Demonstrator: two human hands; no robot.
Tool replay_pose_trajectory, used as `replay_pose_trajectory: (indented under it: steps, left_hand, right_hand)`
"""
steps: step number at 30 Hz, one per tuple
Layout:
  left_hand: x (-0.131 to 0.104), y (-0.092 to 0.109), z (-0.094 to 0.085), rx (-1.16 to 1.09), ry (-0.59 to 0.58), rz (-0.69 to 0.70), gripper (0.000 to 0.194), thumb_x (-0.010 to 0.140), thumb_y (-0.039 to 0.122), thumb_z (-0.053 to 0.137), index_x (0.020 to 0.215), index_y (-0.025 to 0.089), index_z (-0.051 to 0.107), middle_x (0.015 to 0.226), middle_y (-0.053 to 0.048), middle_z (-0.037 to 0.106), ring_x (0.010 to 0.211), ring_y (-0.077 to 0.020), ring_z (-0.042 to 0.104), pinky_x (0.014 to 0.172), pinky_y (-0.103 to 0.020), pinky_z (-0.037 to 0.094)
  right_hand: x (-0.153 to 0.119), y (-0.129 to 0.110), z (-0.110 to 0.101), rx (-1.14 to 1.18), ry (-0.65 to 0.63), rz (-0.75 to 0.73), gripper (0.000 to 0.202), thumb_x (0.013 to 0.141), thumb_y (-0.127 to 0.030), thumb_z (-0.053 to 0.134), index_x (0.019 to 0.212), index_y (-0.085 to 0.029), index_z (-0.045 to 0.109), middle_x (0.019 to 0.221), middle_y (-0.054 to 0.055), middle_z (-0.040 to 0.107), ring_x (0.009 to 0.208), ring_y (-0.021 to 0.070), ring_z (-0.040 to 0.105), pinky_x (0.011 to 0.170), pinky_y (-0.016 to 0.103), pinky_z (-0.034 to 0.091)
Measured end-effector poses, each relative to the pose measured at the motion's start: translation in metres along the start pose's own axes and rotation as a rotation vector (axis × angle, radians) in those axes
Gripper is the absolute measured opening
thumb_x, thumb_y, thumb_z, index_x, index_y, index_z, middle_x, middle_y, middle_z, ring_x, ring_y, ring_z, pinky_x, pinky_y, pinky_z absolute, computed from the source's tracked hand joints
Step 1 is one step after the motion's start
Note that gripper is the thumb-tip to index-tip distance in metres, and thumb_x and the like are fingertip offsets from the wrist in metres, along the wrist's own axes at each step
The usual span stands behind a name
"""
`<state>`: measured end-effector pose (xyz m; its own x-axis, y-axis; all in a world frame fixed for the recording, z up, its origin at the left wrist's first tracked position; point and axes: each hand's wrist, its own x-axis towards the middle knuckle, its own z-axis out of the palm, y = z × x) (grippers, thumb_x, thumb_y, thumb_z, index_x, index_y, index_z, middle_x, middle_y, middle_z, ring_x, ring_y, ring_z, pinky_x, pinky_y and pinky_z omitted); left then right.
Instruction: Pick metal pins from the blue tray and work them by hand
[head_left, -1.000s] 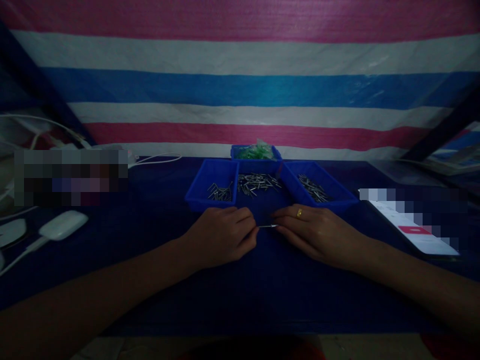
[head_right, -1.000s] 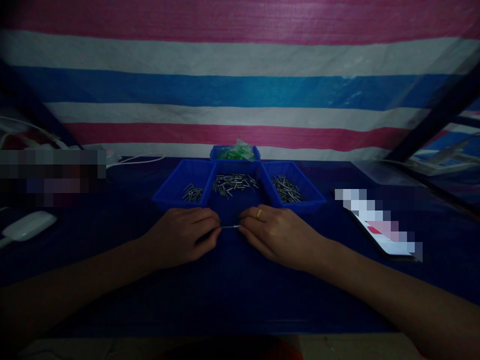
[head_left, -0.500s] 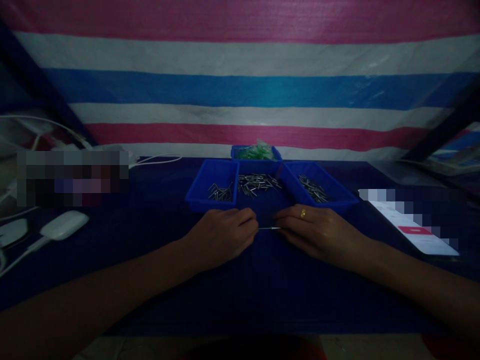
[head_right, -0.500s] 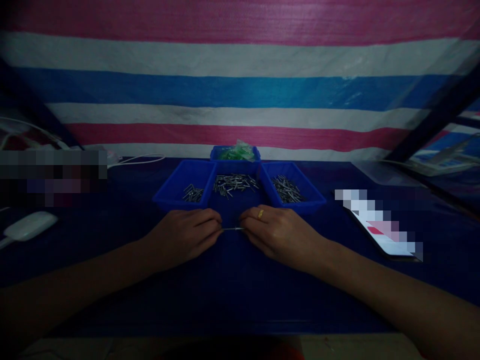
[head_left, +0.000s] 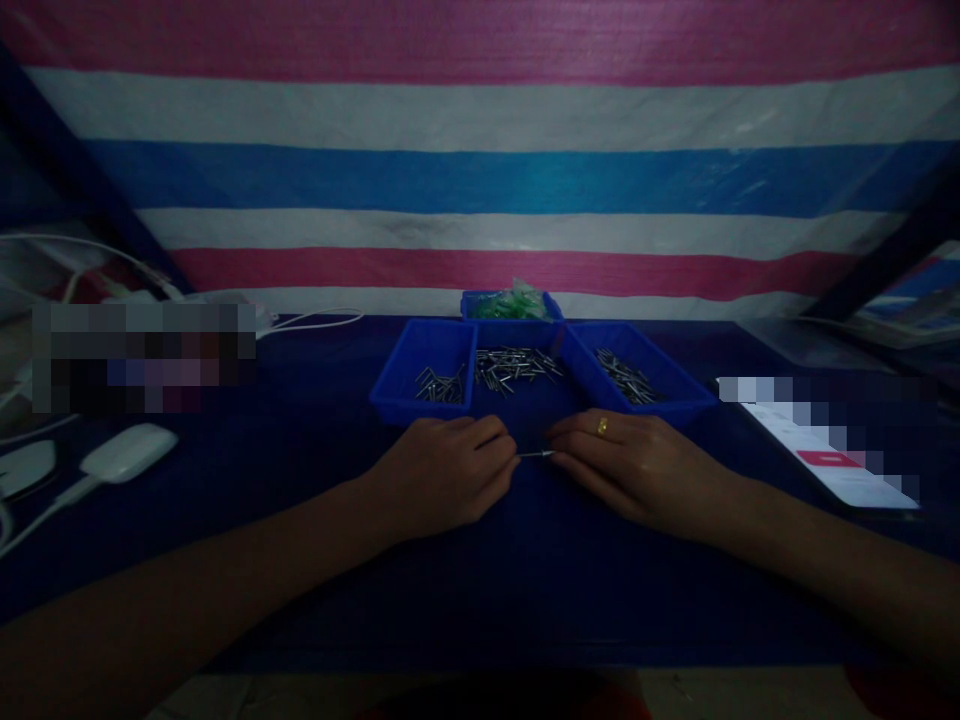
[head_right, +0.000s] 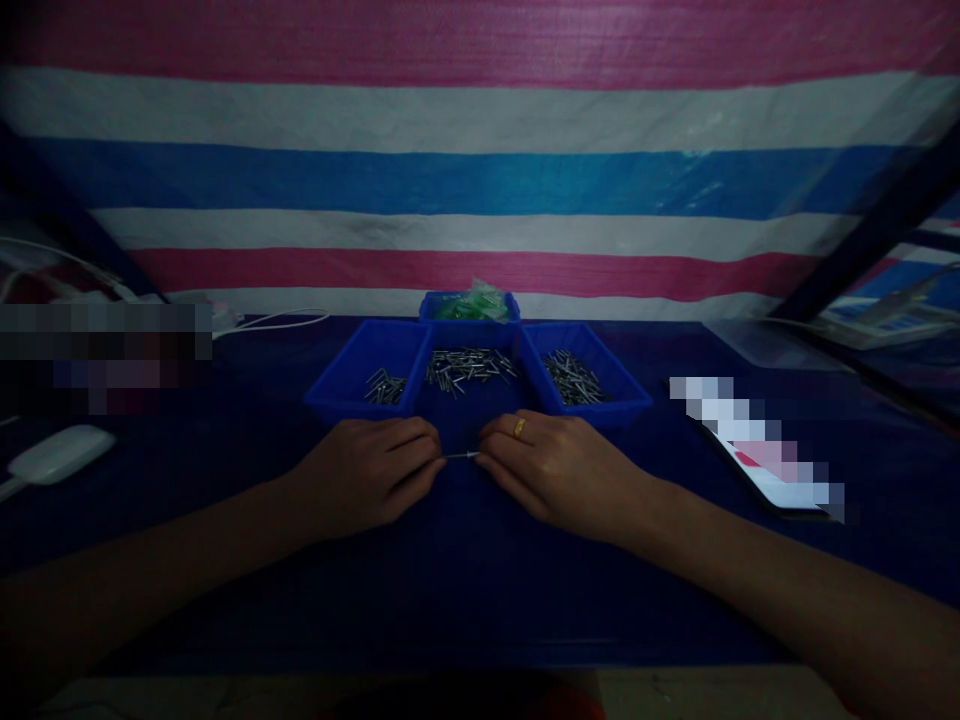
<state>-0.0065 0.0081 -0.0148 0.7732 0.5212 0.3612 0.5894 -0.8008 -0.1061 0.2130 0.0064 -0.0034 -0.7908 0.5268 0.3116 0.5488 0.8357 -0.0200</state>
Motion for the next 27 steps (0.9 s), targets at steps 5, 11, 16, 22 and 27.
replay_pose_trajectory:
  steps: [5,11,16,22,27]
  left_hand:
    - [0.0013,0.0011,-0.0014,-0.002,-0.009,-0.010,0.025,0.089,0.025,0.032,0.080,0.016,0.053,0.076,-0.001,0.056,0.064,-0.0118,0.055,0.052,-0.023,0.038]
    - [0.0006,0.0017,-0.0003,0.032,-0.014,0.011,0.025,0.090,0.025,0.030,0.075,0.017,0.048,0.069,0.000,0.054,0.057,-0.0118,0.052,0.046,-0.024,0.033]
    - [-0.0001,0.0018,0.0016,0.014,-0.052,0.000,0.025,0.091,0.026,0.028,0.076,0.017,0.045,0.064,0.002,0.055,0.055,-0.0116,0.053,0.046,-0.023,0.032]
    - [-0.0014,0.0020,0.0027,0.015,-0.105,-0.030,0.024,0.092,0.027,0.026,0.079,0.017,0.043,0.053,0.004,0.054,0.044,-0.0112,0.052,0.039,-0.020,0.024]
    - [-0.0023,0.0017,0.0018,0.024,-0.102,-0.028,0.023,0.092,0.028,0.026,0.080,0.018,0.042,0.053,0.004,0.056,0.043,-0.0115,0.053,0.038,-0.020,0.022]
  right_hand:
    - [0.0006,-0.0010,-0.0010,0.007,-0.019,0.004,0.028,0.091,-0.025,0.032,0.092,-0.013,0.058,0.086,0.008,0.061,0.077,0.0145,0.058,0.070,0.028,0.048]
    - [0.0009,-0.0010,-0.0005,0.007,-0.068,0.022,0.033,0.092,-0.026,0.028,0.089,-0.013,0.057,0.079,0.008,0.060,0.073,0.0141,0.057,0.068,0.027,0.047]
    - [0.0003,-0.0001,0.0001,0.014,-0.098,0.011,0.033,0.093,-0.026,0.027,0.088,-0.013,0.057,0.077,0.007,0.058,0.071,0.0132,0.055,0.067,0.026,0.045]
    - [0.0003,0.0000,0.0002,0.013,-0.098,0.012,0.034,0.093,-0.027,0.026,0.084,-0.013,0.056,0.073,0.006,0.057,0.067,0.0129,0.053,0.064,0.025,0.043]
    - [0.0004,-0.0018,-0.0020,0.016,-0.108,0.027,0.034,0.093,-0.029,0.026,0.079,-0.014,0.053,0.066,0.003,0.055,0.057,0.0106,0.050,0.057,0.023,0.039]
